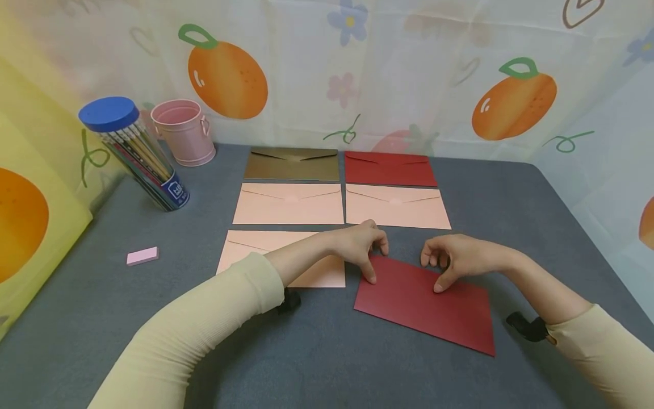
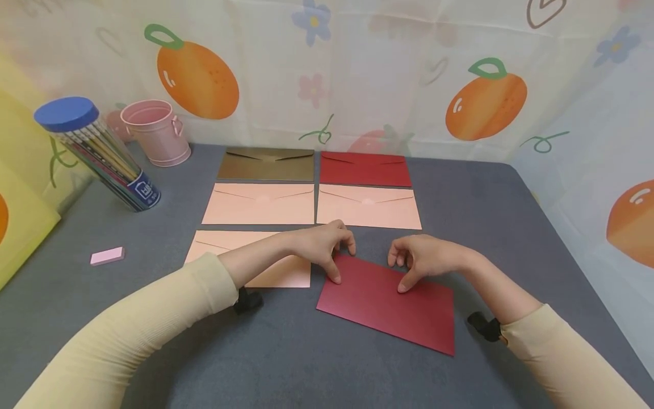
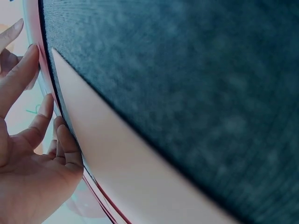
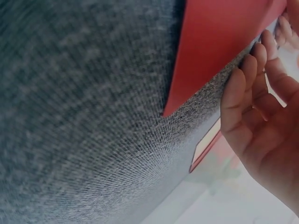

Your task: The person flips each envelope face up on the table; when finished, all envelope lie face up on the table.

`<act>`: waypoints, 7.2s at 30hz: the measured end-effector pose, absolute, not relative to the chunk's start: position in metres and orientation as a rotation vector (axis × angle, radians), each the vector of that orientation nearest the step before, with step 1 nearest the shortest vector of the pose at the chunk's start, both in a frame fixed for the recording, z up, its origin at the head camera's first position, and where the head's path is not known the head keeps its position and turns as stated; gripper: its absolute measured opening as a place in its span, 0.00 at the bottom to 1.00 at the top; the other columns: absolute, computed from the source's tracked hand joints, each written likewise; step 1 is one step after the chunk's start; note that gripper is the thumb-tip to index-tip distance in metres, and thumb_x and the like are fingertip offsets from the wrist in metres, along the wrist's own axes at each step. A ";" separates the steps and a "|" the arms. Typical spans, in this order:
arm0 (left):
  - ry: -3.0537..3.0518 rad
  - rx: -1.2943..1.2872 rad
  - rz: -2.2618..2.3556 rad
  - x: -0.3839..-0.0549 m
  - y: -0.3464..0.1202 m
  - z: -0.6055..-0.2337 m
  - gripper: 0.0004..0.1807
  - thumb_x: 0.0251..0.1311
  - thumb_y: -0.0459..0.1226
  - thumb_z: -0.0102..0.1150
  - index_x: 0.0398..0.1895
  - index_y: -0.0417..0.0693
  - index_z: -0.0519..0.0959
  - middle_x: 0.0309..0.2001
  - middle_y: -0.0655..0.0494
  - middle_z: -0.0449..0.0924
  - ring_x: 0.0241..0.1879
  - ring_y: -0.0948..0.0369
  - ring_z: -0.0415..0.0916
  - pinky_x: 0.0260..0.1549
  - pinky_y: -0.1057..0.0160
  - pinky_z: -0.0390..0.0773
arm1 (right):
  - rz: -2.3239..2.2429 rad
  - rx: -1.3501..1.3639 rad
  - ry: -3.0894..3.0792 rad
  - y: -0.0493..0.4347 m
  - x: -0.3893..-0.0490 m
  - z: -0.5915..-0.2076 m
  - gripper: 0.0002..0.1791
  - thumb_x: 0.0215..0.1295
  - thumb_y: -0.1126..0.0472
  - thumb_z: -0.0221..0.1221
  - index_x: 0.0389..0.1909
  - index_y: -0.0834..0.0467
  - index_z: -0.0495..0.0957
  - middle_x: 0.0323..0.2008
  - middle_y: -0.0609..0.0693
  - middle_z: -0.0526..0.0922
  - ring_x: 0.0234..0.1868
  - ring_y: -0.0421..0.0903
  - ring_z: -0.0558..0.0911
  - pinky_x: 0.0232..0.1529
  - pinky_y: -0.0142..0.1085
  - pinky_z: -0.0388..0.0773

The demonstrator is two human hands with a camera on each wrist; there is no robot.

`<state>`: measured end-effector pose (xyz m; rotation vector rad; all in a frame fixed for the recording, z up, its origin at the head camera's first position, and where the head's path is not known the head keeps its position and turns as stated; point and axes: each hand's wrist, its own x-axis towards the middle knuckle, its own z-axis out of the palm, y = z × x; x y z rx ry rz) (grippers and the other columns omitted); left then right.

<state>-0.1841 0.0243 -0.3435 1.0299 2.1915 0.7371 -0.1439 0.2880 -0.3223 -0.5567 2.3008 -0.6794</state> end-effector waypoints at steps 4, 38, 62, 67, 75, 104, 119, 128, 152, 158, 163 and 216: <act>2.208 1.026 0.715 -0.183 0.024 -0.342 0.26 0.44 0.37 0.78 0.46 0.44 0.77 0.51 0.48 0.66 0.44 0.60 0.66 0.37 0.72 0.69 | -0.647 -0.607 2.317 0.286 -0.144 -0.324 0.25 0.45 0.57 0.77 0.40 0.56 0.74 0.32 0.51 0.72 0.36 0.46 0.71 0.33 0.31 0.72; 2.067 0.910 0.890 -0.195 0.014 -0.336 0.21 0.46 0.28 0.75 0.34 0.43 0.68 0.25 0.59 0.69 0.26 0.64 0.64 0.26 0.72 0.66 | -0.585 -0.554 2.336 0.300 -0.147 -0.316 0.19 0.56 0.49 0.70 0.34 0.55 0.71 0.20 0.43 0.65 0.23 0.35 0.66 0.27 0.30 0.66; 1.816 0.598 1.244 -0.214 -0.010 -0.325 0.21 0.56 0.24 0.66 0.44 0.46 0.64 0.23 0.54 0.77 0.27 0.63 0.80 0.29 0.69 0.80 | -0.911 -0.391 2.155 0.347 -0.165 -0.310 0.16 0.65 0.59 0.64 0.42 0.65 0.70 0.32 0.47 0.86 0.33 0.42 0.85 0.38 0.42 0.86; 1.852 0.564 1.295 -0.222 -0.018 -0.320 0.21 0.57 0.25 0.65 0.43 0.47 0.64 0.20 0.57 0.74 0.27 0.64 0.80 0.32 0.68 0.82 | -1.126 -0.382 2.136 0.361 -0.168 -0.310 0.15 0.68 0.65 0.58 0.52 0.64 0.67 0.36 0.45 0.87 0.36 0.41 0.87 0.38 0.44 0.87; 1.924 0.488 1.376 -0.234 -0.028 -0.313 0.20 0.57 0.25 0.66 0.43 0.45 0.65 0.27 0.55 0.80 0.31 0.63 0.81 0.35 0.67 0.85 | -1.359 -0.389 2.083 0.372 -0.175 -0.311 0.06 0.73 0.69 0.51 0.46 0.57 0.74 0.34 0.42 0.85 0.37 0.40 0.85 0.39 0.38 0.86; 1.912 0.191 1.755 -0.239 -0.028 -0.313 0.15 0.65 0.31 0.60 0.53 0.34 0.76 0.43 0.54 0.77 0.36 0.66 0.79 0.44 0.71 0.84 | -2.006 -0.290 1.712 0.366 -0.179 -0.318 0.17 0.76 0.72 0.43 0.42 0.59 0.82 0.35 0.48 0.85 0.36 0.42 0.86 0.42 0.32 0.86; 1.872 0.270 1.825 -0.238 -0.036 -0.311 0.16 0.64 0.32 0.61 0.55 0.35 0.79 0.30 0.61 0.84 0.31 0.67 0.81 0.37 0.72 0.83 | -2.026 -0.368 1.637 0.368 -0.181 -0.317 0.21 0.77 0.72 0.38 0.44 0.58 0.82 0.40 0.52 0.90 0.42 0.45 0.89 0.48 0.35 0.86; 1.845 0.184 1.877 -0.238 -0.035 -0.311 0.17 0.65 0.27 0.57 0.57 0.33 0.79 0.47 0.49 0.85 0.37 0.64 0.84 0.55 0.61 0.83 | -2.050 -0.267 1.697 0.364 -0.180 -0.317 0.19 0.75 0.72 0.44 0.53 0.59 0.82 0.50 0.47 0.87 0.49 0.44 0.88 0.51 0.34 0.85; 1.946 0.383 1.482 -0.230 -0.028 -0.319 0.33 0.59 0.25 0.63 0.65 0.47 0.61 0.29 0.51 0.81 0.26 0.62 0.80 0.32 0.70 0.85 | -1.647 -0.197 2.052 0.368 -0.180 -0.317 0.29 0.72 0.71 0.52 0.68 0.48 0.57 0.38 0.43 0.86 0.30 0.40 0.86 0.35 0.34 0.87; 1.956 0.421 1.437 -0.227 -0.025 -0.326 0.23 0.60 0.27 0.62 0.57 0.40 0.65 0.27 0.52 0.75 0.21 0.64 0.79 0.29 0.71 0.84 | -1.509 -0.294 2.005 0.371 -0.179 -0.315 0.34 0.71 0.73 0.51 0.73 0.49 0.55 0.37 0.45 0.83 0.30 0.42 0.87 0.35 0.38 0.88; 2.012 0.487 1.372 -0.225 -0.022 -0.332 0.19 0.59 0.26 0.63 0.52 0.37 0.69 0.27 0.53 0.71 0.22 0.65 0.82 0.31 0.69 0.85 | -1.417 -0.248 2.042 0.372 -0.177 -0.316 0.28 0.70 0.70 0.54 0.67 0.47 0.61 0.35 0.46 0.84 0.30 0.43 0.88 0.34 0.39 0.88; 2.425 0.722 0.989 -0.216 -0.018 -0.344 0.14 0.53 0.32 0.72 0.43 0.43 0.81 0.35 0.53 0.77 0.37 0.62 0.72 0.30 0.74 0.72 | -0.957 -0.083 2.297 0.349 -0.179 -0.327 0.26 0.65 0.63 0.62 0.57 0.70 0.62 0.33 0.50 0.84 0.30 0.41 0.83 0.36 0.35 0.86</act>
